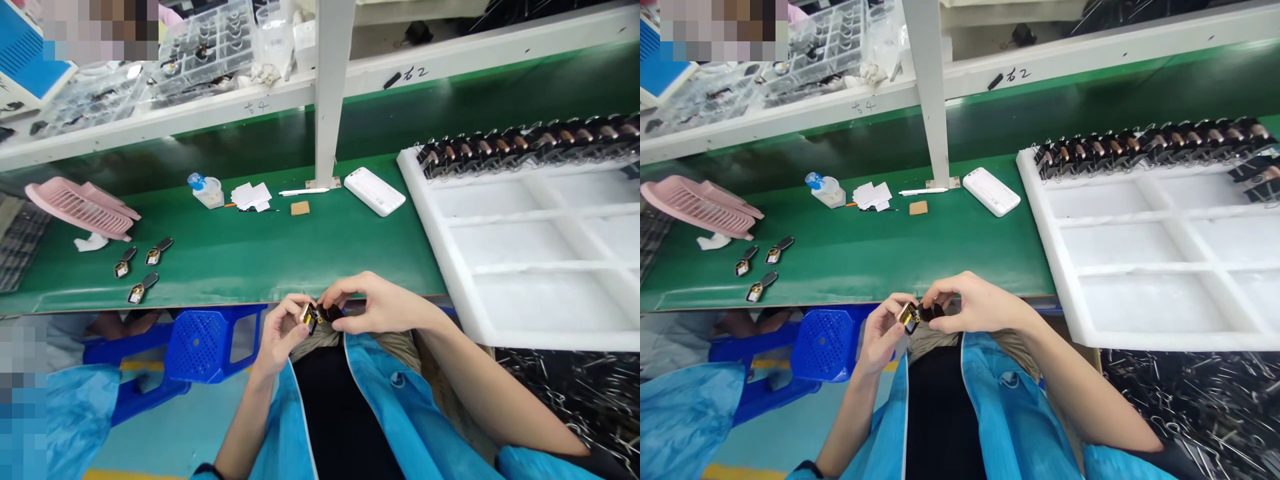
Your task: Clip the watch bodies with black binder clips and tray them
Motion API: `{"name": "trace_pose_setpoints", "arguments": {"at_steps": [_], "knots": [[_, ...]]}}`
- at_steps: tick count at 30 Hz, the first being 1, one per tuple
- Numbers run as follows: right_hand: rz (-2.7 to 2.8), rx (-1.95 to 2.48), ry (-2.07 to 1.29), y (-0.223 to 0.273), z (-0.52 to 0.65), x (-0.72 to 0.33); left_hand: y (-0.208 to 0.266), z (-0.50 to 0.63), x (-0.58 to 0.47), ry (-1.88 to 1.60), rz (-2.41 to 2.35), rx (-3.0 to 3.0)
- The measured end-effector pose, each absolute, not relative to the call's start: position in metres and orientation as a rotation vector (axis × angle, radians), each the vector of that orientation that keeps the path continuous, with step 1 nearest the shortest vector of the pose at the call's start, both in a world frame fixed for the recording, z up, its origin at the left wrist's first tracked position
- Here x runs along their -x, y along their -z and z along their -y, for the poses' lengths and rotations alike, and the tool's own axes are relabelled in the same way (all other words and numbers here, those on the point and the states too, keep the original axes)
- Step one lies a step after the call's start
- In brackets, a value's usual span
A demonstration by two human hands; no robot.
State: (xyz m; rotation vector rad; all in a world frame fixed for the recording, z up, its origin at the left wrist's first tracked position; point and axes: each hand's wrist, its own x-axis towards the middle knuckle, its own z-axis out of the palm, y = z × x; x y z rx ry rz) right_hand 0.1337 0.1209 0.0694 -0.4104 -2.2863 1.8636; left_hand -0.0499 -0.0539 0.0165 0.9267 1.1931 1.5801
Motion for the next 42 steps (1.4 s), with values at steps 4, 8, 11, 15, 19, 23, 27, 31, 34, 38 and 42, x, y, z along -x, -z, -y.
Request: {"name": "trace_pose_setpoints", "arguments": {"at_steps": [4, 8, 11, 15, 19, 23, 27, 31, 34, 38, 42], "knots": [[2.302, 0.313, -1.788, -0.074, -0.117, -0.135, -0.023, 0.056, 0.049, -1.578, -1.209, -1.0], [2.34, 0.148, -1.735, -0.076, -0.115, -0.137, -0.028, 0.056, 0.049, -1.581, -1.209, -1.059], [2.346, 0.099, -1.721, -0.075, -0.115, -0.138, -0.029, 0.058, 0.048, -1.575, -1.212, -1.07], [2.304, 0.129, -1.74, -0.075, -0.113, -0.14, -0.029, 0.06, 0.049, -1.578, -1.194, -1.065], [2.295, 0.146, -1.761, -0.077, -0.111, -0.142, -0.03, 0.061, 0.048, -1.571, -1.193, -1.078], [2.281, 0.169, -1.776, -0.079, -0.109, -0.143, -0.033, 0.061, 0.046, -1.566, -1.207, -1.125], [2.247, 0.298, -1.741, -0.077, -0.102, -0.144, -0.035, 0.062, 0.044, -1.589, -1.229, -1.169], [2.149, 0.304, -1.556, -0.068, -0.091, -0.148, -0.037, 0.062, 0.042, -1.607, -1.289, -1.222], [2.104, 0.269, -1.46, -0.062, -0.085, -0.153, -0.038, 0.061, 0.041, -1.601, -1.321, -1.272], [2.159, 0.259, -1.297, -0.065, -0.086, -0.163, -0.037, 0.06, 0.041, -1.574, -1.34, -1.327], [2.281, 0.218, -1.056, -0.07, -0.089, -0.167, -0.035, 0.057, 0.041, -1.557, -1.351, -1.377]]}}
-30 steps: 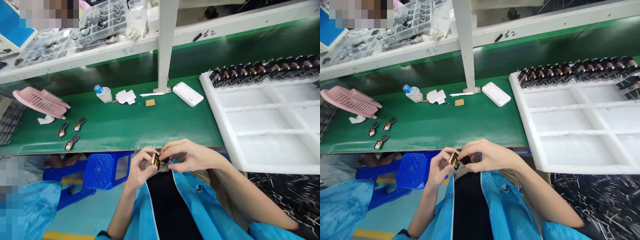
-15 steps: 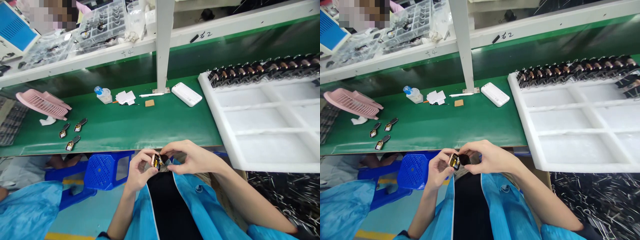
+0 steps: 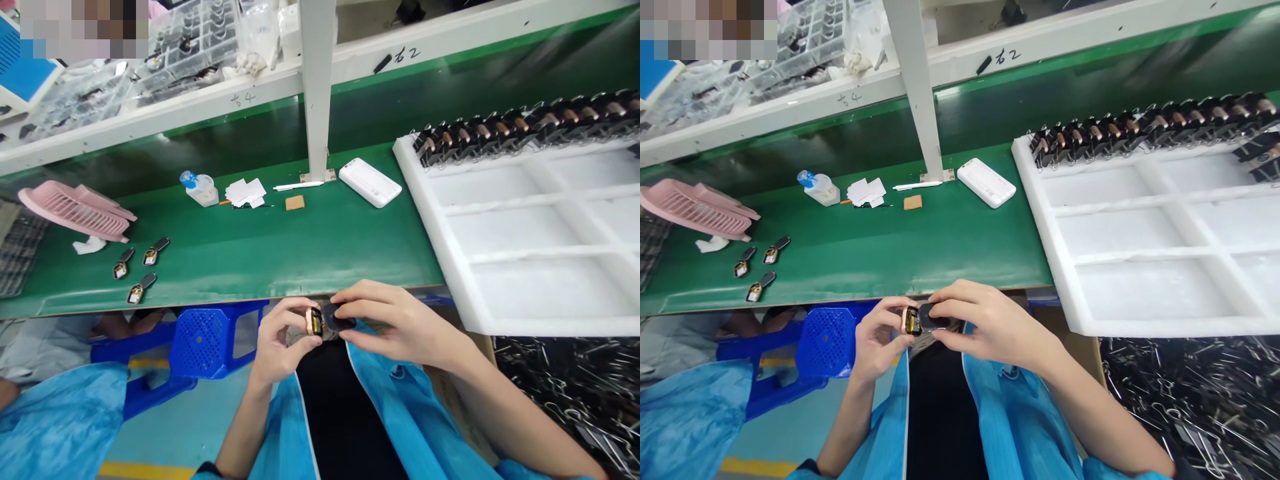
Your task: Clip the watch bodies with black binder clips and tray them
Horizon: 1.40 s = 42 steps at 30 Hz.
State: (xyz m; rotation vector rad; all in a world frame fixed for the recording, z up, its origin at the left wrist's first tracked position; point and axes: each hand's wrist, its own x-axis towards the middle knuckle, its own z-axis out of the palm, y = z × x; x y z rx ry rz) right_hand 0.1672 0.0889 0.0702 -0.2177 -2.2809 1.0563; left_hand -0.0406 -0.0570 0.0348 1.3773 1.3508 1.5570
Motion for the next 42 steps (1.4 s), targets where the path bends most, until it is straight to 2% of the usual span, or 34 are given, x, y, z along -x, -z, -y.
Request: {"name": "trace_pose_setpoints", "arguments": {"at_steps": [6, 17, 42], "knots": [[2.204, 0.239, -0.919, -0.053, -0.078, -0.162, -0.029, 0.054, 0.038, -1.616, -1.322, -1.362], [2.035, 0.263, -1.05, -0.035, -0.064, -0.154, -0.021, 0.054, 0.036, -1.708, -1.355, -1.409], [2.015, 0.221, -1.009, -0.034, -0.062, -0.145, -0.021, 0.051, 0.032, -1.741, -1.364, -1.39]]}}
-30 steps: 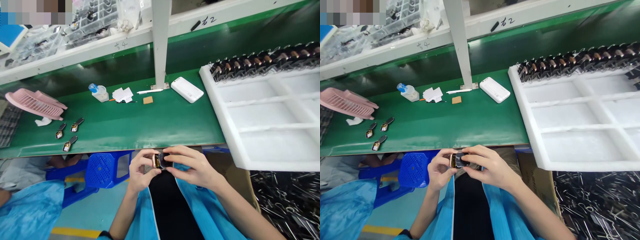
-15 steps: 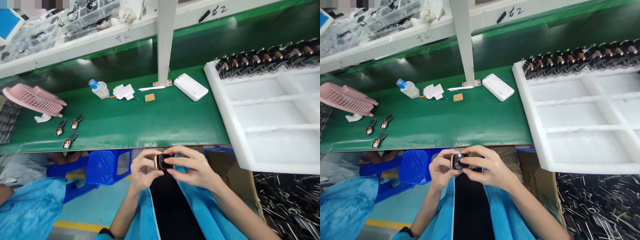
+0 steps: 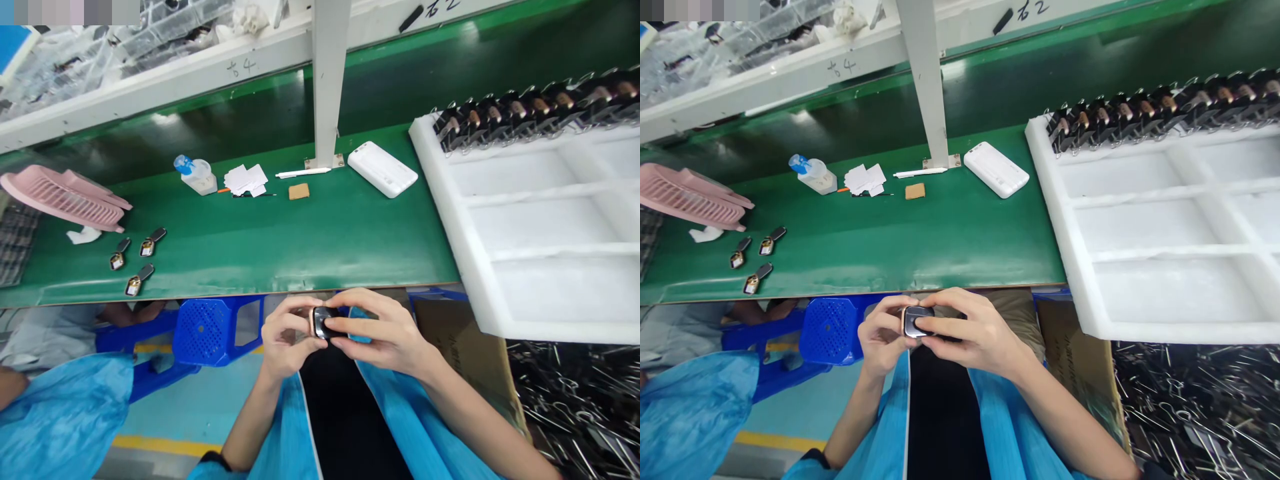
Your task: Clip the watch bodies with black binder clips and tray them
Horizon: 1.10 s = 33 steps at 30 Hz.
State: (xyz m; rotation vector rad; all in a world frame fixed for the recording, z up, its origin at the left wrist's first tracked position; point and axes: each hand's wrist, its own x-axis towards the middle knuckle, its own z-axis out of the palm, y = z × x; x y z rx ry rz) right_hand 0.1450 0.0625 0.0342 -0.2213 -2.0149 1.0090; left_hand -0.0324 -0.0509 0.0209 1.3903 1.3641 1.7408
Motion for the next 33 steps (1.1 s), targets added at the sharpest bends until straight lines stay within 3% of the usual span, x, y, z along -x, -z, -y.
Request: {"name": "trace_pose_setpoints", "arguments": {"at_steps": [33], "knots": [[2.034, 0.184, -0.965, -0.0334, -0.0625, -0.1445, -0.0175, 0.0527, 0.0343, -1.748, -1.292, -1.41]]}}
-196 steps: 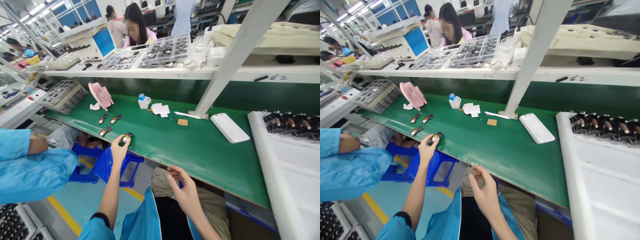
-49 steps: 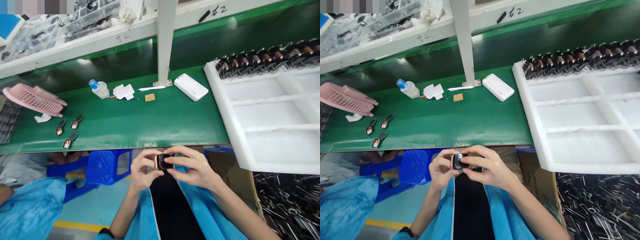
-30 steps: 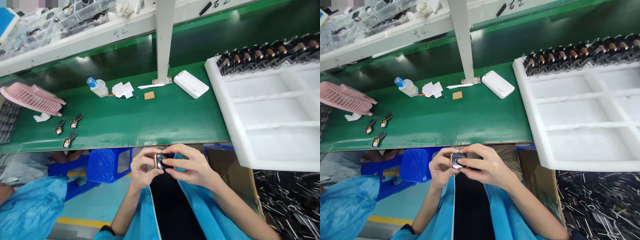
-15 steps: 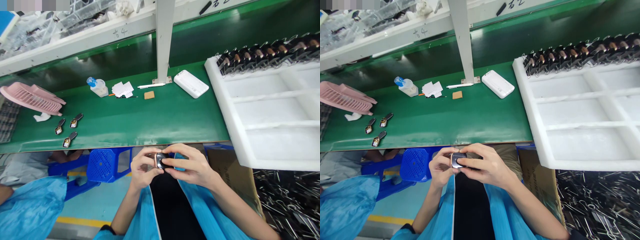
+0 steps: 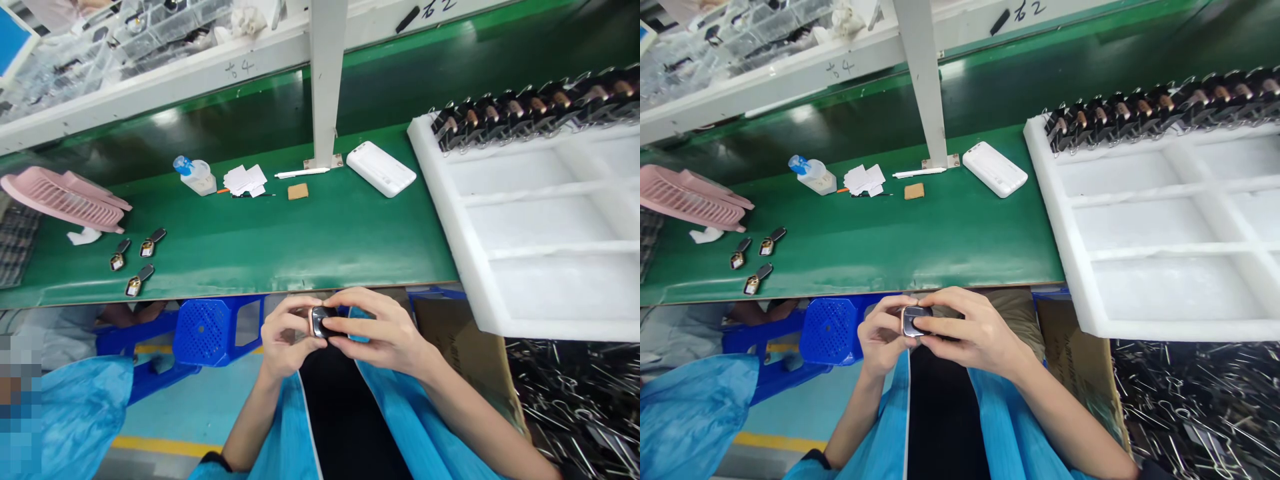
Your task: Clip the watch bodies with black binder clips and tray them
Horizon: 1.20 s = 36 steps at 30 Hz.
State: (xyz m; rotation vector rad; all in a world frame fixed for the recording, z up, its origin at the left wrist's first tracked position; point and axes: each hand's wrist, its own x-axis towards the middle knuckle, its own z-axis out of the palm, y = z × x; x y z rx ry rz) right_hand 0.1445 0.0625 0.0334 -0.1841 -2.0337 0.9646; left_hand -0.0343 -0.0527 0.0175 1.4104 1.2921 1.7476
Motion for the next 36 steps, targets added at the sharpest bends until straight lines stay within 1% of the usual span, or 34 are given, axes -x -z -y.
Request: {"name": "trace_pose_setpoints", "arguments": {"at_steps": [16, 36], "knots": [[2.079, 0.181, -1.011, -0.036, -0.061, -0.147, -0.02, 0.053, 0.034, -1.755, -1.345, -1.433], [2.149, 0.205, -0.986, -0.045, -0.061, -0.149, -0.018, 0.054, 0.033, -1.767, -1.387, -1.422]]}}
